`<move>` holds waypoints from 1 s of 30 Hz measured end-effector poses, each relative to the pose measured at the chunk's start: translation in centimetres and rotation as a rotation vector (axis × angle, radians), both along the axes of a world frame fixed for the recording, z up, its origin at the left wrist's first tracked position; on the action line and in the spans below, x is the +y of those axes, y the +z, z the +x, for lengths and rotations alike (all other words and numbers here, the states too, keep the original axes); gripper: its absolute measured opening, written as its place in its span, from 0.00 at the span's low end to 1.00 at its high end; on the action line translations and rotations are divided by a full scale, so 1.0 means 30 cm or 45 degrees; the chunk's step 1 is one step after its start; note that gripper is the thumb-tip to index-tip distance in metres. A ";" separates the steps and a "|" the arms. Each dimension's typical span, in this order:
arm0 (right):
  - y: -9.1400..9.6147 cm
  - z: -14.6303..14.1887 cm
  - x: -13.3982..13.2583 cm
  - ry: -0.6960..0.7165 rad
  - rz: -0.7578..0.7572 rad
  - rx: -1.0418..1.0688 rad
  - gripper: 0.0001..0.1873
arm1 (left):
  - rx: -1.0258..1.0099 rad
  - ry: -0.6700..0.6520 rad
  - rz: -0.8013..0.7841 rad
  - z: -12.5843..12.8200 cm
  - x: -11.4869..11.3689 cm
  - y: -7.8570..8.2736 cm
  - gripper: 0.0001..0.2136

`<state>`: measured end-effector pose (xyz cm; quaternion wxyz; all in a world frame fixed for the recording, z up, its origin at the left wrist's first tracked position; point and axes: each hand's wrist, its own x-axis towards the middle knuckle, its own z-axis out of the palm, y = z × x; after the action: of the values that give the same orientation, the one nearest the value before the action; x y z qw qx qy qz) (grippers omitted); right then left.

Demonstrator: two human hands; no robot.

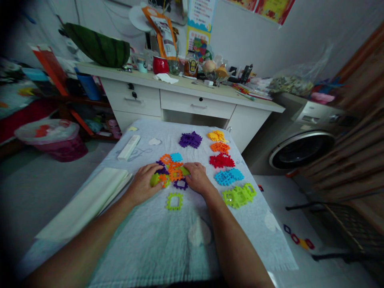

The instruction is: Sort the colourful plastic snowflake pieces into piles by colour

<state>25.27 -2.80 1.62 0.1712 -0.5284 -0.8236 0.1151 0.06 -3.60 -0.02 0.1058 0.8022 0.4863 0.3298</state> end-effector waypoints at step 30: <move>0.013 0.033 -0.012 -0.360 0.112 -0.038 0.27 | 0.166 -0.026 -0.005 -0.003 -0.002 -0.012 0.24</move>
<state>26.26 -3.16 2.03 0.1962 -0.6328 -0.7476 0.0458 -0.05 -3.66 -0.39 0.0790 0.8267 0.4845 0.2748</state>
